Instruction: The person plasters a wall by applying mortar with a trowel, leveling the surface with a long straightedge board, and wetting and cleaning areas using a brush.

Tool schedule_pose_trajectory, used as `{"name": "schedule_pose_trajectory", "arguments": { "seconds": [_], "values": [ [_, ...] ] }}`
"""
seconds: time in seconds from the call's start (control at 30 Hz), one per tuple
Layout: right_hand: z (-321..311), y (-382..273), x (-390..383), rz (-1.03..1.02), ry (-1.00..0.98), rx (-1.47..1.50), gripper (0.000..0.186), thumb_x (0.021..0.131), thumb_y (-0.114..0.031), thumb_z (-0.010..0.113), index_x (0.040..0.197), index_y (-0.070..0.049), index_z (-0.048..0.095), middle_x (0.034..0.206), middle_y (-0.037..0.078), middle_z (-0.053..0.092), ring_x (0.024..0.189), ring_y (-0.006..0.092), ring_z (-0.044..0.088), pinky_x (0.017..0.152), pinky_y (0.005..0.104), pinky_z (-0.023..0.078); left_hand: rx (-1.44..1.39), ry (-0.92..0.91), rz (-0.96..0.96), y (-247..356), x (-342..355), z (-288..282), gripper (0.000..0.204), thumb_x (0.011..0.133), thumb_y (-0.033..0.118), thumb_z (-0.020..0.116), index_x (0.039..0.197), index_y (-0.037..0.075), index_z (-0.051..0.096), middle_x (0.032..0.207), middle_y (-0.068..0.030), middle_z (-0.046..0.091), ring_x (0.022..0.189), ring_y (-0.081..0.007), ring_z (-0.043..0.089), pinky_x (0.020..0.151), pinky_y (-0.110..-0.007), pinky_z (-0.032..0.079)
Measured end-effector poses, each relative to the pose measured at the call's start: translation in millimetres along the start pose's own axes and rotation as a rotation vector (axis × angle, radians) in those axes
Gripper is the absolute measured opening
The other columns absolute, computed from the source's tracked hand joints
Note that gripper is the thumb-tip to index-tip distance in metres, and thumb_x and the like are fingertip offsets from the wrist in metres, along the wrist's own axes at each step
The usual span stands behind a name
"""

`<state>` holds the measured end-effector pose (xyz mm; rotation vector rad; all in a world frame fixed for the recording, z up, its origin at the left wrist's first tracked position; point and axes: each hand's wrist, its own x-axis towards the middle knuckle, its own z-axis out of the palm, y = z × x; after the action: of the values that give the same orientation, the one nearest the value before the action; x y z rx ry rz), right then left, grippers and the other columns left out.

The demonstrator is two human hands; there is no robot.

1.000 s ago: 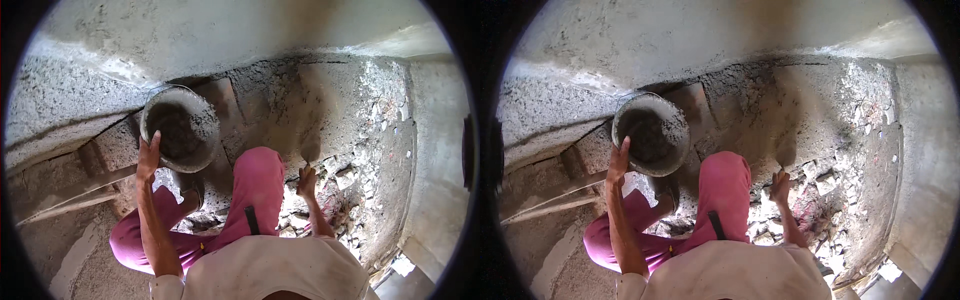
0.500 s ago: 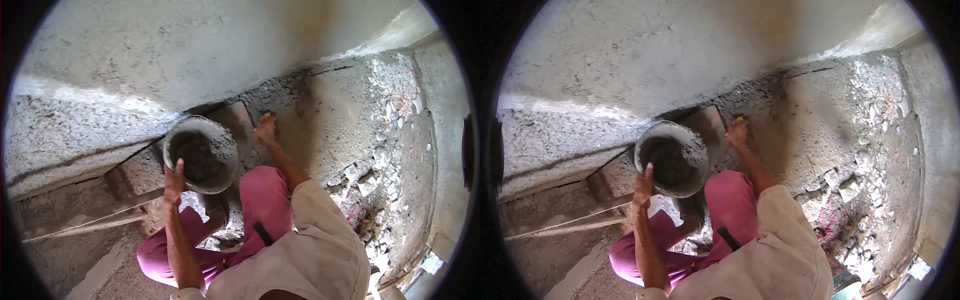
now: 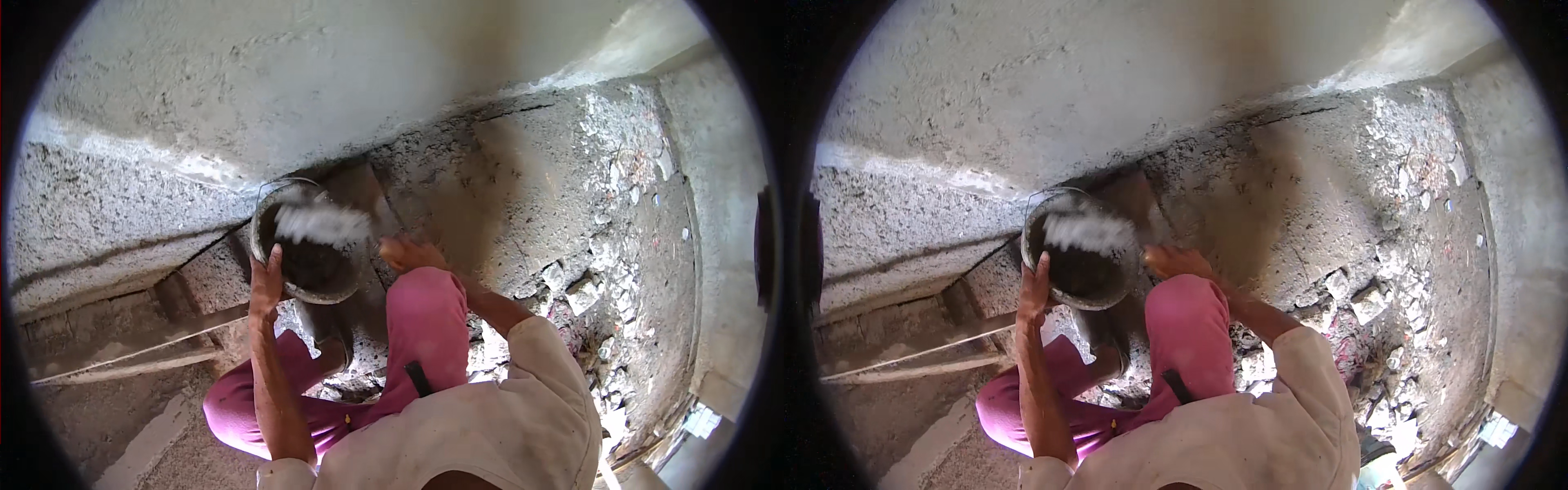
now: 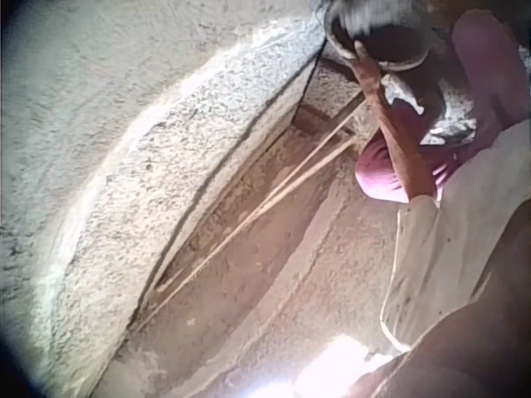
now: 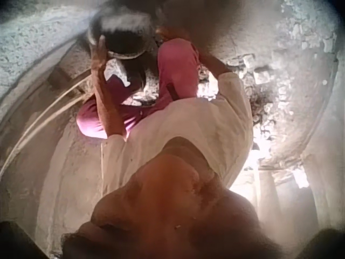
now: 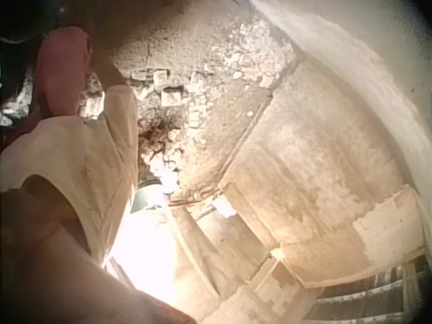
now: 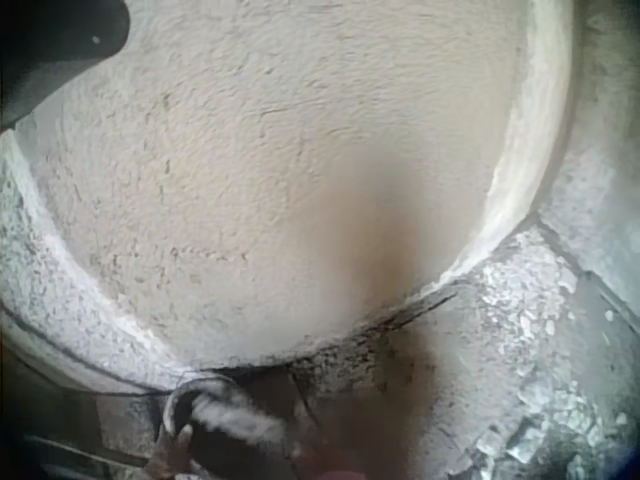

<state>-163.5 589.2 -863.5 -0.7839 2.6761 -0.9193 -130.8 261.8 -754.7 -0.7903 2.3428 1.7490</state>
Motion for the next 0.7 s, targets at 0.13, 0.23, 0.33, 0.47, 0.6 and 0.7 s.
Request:
{"name": "schedule_pose_trajectory", "arguments": {
  "seconds": [0.13,0.23,0.33,0.47,0.6,0.7],
  "values": [
    [-27.4,9.8,-16.8,0.196,-0.035,0.148,0.025,0.096,-0.030,0.048,0.112,-0.012,0.055,0.099,0.016,0.064,0.088,0.0367,0.063,0.072,0.0465,0.050,-0.031,0.002,-0.104,-1.3,-6.5,-9.5,0.059,0.099,0.035,0.053,0.141,-0.002,0.035,0.133,-0.0133,0.052,0.117,-0.0210,0.051,0.102,-0.033,0.039],
    [-22.7,117.8,-48.1,0.420,0.613,0.056,0.032,0.095,-0.034,0.052,0.111,-0.008,0.061,0.096,0.016,0.064,0.083,0.0347,0.063,0.069,0.0450,0.051,-0.142,-0.017,-0.027,-2.6,-10.8,-15.3,0.056,0.100,0.033,0.051,0.141,-0.002,0.036,0.134,-0.0131,0.051,0.119,-0.0202,0.050,0.102,-0.033,0.039],
    [-50.9,226.7,-63.6,0.800,0.541,-0.068,0.034,0.093,-0.031,0.055,0.113,-0.003,0.060,0.098,0.022,0.063,0.087,0.0393,0.061,0.074,0.0458,0.049,0.103,0.014,-0.062,3.7,-9.4,-15.4,0.059,0.099,0.038,0.051,0.142,0.000,0.037,0.135,-0.0124,0.050,0.121,-0.0199,0.048,0.102,-0.034,0.039],
    [-63.9,208.0,-1.7,0.416,0.103,-0.354,0.034,0.095,-0.026,0.051,0.120,-0.003,0.051,0.109,0.024,0.059,0.103,0.0381,0.057,0.087,0.0493,0.045,0.102,0.028,-0.030,-3.7,-4.8,-18.0,0.059,0.100,0.038,0.050,0.142,-0.001,0.037,0.135,-0.0127,0.051,0.119,-0.0210,0.050,0.100,-0.035,0.042],
    [3.7,113.5,37.6,0.613,0.368,-0.174,0.047,0.097,-0.027,0.045,0.138,-0.005,0.040,0.105,0.028,0.060,0.097,0.0420,0.059,0.078,0.0539,0.045,0.131,0.058,0.006,-13.1,-3.8,-25.7,0.054,0.101,0.033,0.049,0.142,0.000,0.037,0.134,-0.0114,0.051,0.119,-0.0191,0.049,0.102,-0.033,0.039],
    [-21.6,144.8,0.4,0.560,0.070,-0.213,0.048,0.097,-0.033,0.045,0.136,-0.005,0.042,0.118,0.026,0.057,0.102,0.0422,0.058,0.084,0.0523,0.046,0.124,0.024,-0.045,-23.7,3.4,-22.3,0.054,0.101,0.032,0.049,0.143,0.000,0.036,0.134,-0.0115,0.051,0.120,-0.0190,0.048,0.102,-0.033,0.039]
  ]
}}
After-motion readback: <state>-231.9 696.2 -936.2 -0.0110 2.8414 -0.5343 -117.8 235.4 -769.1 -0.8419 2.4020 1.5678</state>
